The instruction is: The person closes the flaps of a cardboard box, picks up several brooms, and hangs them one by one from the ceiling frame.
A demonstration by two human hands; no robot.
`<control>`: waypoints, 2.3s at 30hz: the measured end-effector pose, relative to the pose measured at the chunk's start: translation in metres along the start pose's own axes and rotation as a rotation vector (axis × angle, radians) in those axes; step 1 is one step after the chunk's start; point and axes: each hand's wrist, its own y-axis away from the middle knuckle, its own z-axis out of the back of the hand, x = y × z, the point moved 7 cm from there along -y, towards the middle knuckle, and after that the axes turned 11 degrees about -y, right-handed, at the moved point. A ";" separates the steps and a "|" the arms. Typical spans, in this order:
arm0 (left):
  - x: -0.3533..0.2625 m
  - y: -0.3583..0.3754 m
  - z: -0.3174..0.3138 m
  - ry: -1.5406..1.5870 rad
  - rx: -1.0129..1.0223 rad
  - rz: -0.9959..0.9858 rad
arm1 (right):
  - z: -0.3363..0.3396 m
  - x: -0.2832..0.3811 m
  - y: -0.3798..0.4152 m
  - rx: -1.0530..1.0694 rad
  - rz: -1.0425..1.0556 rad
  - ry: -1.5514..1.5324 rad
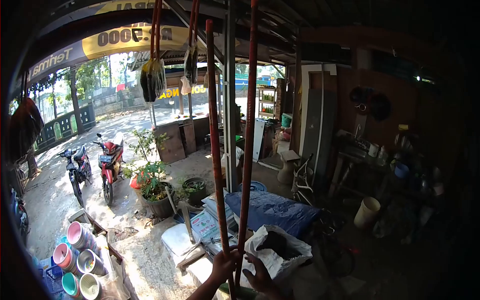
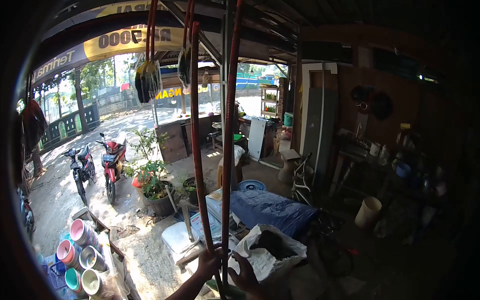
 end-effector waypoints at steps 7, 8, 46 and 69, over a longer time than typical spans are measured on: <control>-0.025 -0.077 0.017 0.099 0.106 -0.076 | -0.044 -0.035 0.013 -0.028 -0.280 0.183; -0.027 -0.088 0.017 0.112 0.121 -0.084 | -0.048 -0.046 0.008 -0.037 -0.276 0.202; -0.106 -0.181 -0.004 -0.042 0.141 -0.200 | 0.404 0.272 -0.435 -0.620 0.038 0.940; -0.076 -0.230 -0.011 0.158 0.240 -0.486 | 0.345 0.485 -0.557 -0.722 0.373 1.191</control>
